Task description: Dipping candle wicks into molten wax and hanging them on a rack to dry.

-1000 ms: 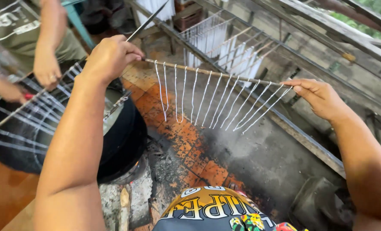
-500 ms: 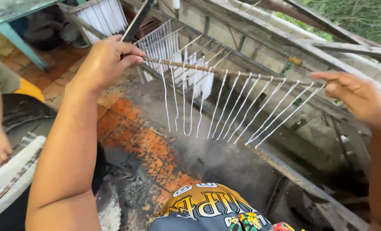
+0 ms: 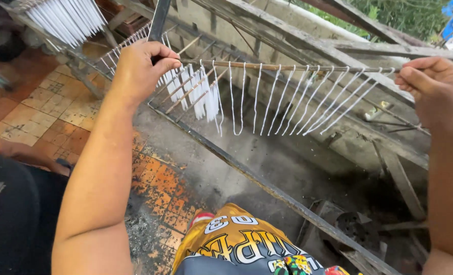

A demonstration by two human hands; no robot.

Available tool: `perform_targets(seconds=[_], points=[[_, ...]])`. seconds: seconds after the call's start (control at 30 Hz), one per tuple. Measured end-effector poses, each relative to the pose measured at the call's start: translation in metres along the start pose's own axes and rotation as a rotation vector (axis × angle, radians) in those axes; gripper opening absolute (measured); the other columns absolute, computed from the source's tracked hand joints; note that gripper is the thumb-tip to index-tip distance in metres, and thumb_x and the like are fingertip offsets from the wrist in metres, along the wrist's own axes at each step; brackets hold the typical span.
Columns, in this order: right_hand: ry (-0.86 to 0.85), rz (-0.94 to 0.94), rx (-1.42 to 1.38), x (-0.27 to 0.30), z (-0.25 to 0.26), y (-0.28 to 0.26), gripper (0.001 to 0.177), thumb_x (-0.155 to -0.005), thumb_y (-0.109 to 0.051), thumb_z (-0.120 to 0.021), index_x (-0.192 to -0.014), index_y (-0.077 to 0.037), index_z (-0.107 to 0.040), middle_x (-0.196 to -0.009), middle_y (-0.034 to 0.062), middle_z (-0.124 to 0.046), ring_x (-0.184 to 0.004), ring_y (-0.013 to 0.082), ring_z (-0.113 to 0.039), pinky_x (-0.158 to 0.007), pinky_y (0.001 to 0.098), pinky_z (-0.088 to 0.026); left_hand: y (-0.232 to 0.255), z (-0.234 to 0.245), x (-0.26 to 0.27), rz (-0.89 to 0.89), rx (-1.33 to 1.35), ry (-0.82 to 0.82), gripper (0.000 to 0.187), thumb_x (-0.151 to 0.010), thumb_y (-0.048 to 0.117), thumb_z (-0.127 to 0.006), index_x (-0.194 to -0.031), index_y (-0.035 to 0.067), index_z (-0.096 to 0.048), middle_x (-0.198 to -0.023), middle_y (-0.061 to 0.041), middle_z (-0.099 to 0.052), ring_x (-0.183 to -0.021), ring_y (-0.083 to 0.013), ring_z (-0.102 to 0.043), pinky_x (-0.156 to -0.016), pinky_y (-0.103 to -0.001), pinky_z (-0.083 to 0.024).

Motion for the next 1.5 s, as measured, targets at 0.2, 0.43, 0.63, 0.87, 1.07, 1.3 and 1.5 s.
perform_targets(seconds=[0.2, 0.43, 0.63, 0.87, 1.07, 1.3, 1.5], points=[[0.085, -0.283, -0.439, -0.013, -0.045, 0.082, 0.017, -0.101, -0.01, -0.073, -0.111, -0.02, -0.063, -0.088, 0.001, -0.068, -0.085, 0.0095, -0.073, -0.062, 0.0203, -0.053, -0.041, -0.075, 0.0, 0.316, 0.074, -0.121, 0.013, -0.094, 0.028, -0.081, -0.087, 0.018, -0.076, -0.101, -0.002, -0.069, -0.092, -0.018, -0.062, -0.086, -0.04, -0.051], [0.287, -0.596, -0.591, -0.041, -0.109, 0.229, 0.025, -0.093, -0.02, -0.082, -0.107, -0.026, -0.062, -0.083, -0.0039, -0.072, -0.08, 0.0157, -0.076, -0.066, 0.0262, -0.057, -0.15, -0.169, 0.043, 0.138, 0.078, -0.135, 0.008, -0.096, 0.021, -0.074, -0.097, 0.014, -0.078, -0.087, -0.017, -0.073, -0.088, -0.0393, -0.07, -0.08, -0.046, -0.054], [0.229, -0.8, -0.491, -0.098, -0.174, 0.396, 0.045, -0.093, -0.035, -0.082, -0.125, -0.038, -0.051, -0.098, -0.0088, -0.078, -0.089, 0.0158, -0.076, -0.069, 0.0358, -0.045, -0.218, -0.218, 0.113, 0.356, 0.046, -0.255, 0.006, -0.09, 0.022, -0.077, -0.095, 0.02, -0.08, -0.086, -0.014, -0.072, -0.094, -0.0358, -0.071, -0.089, -0.042, -0.055], [0.211, -0.88, -0.408, -0.132, -0.267, 0.432, 0.047, -0.088, -0.045, -0.085, -0.122, -0.04, -0.052, -0.103, -0.0109, -0.078, -0.094, 0.0169, -0.073, -0.075, 0.0414, -0.038, -0.267, -0.243, 0.164, 0.478, -0.053, -0.218, 0.011, -0.085, 0.033, -0.082, -0.094, 0.026, -0.08, -0.093, -0.008, -0.069, -0.088, -0.0317, -0.073, -0.079, -0.041, -0.058], [0.089, -0.886, -0.389, -0.159, -0.338, 0.439, 0.034, -0.094, -0.034, -0.076, -0.122, -0.039, -0.059, -0.112, -0.0112, -0.077, -0.098, 0.0138, -0.073, -0.079, 0.0414, -0.038, -0.282, -0.254, 0.192, 0.507, -0.02, -0.052, 0.011, -0.082, 0.029, -0.085, -0.091, 0.024, -0.08, -0.097, -0.01, -0.067, -0.092, -0.0345, -0.072, -0.078, -0.04, -0.058], [-0.007, -0.87, -0.367, -0.194, -0.401, 0.464, 0.04, -0.095, -0.033, -0.075, -0.131, -0.037, -0.056, -0.121, -0.0122, -0.075, -0.106, 0.014, -0.071, -0.086, 0.0462, -0.038, -0.274, -0.251, 0.192, 0.456, -0.103, 0.071, 0.011, -0.08, 0.03, -0.086, -0.088, 0.027, -0.079, -0.096, -0.002, -0.07, -0.078, -0.0261, -0.072, -0.067, -0.037, -0.058], [-0.067, -0.848, -0.393, -0.205, -0.432, 0.454, 0.04, -0.1, -0.026, -0.068, -0.136, -0.033, -0.054, -0.125, -0.0094, -0.073, -0.112, 0.0166, -0.068, -0.094, 0.05, -0.033, -0.282, -0.25, 0.194, 0.46, -0.13, 0.102, 0.01, -0.081, 0.033, -0.085, -0.088, 0.029, -0.079, -0.097, 0.003, -0.069, -0.074, -0.0203, -0.072, -0.064, -0.031, -0.058]])
Point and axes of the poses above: each hand's wrist, its own x-axis away from the middle knuckle, its own z-axis out of the back of the hand, y = z × x, the point moved 7 cm from there along -x, towards the middle knuckle
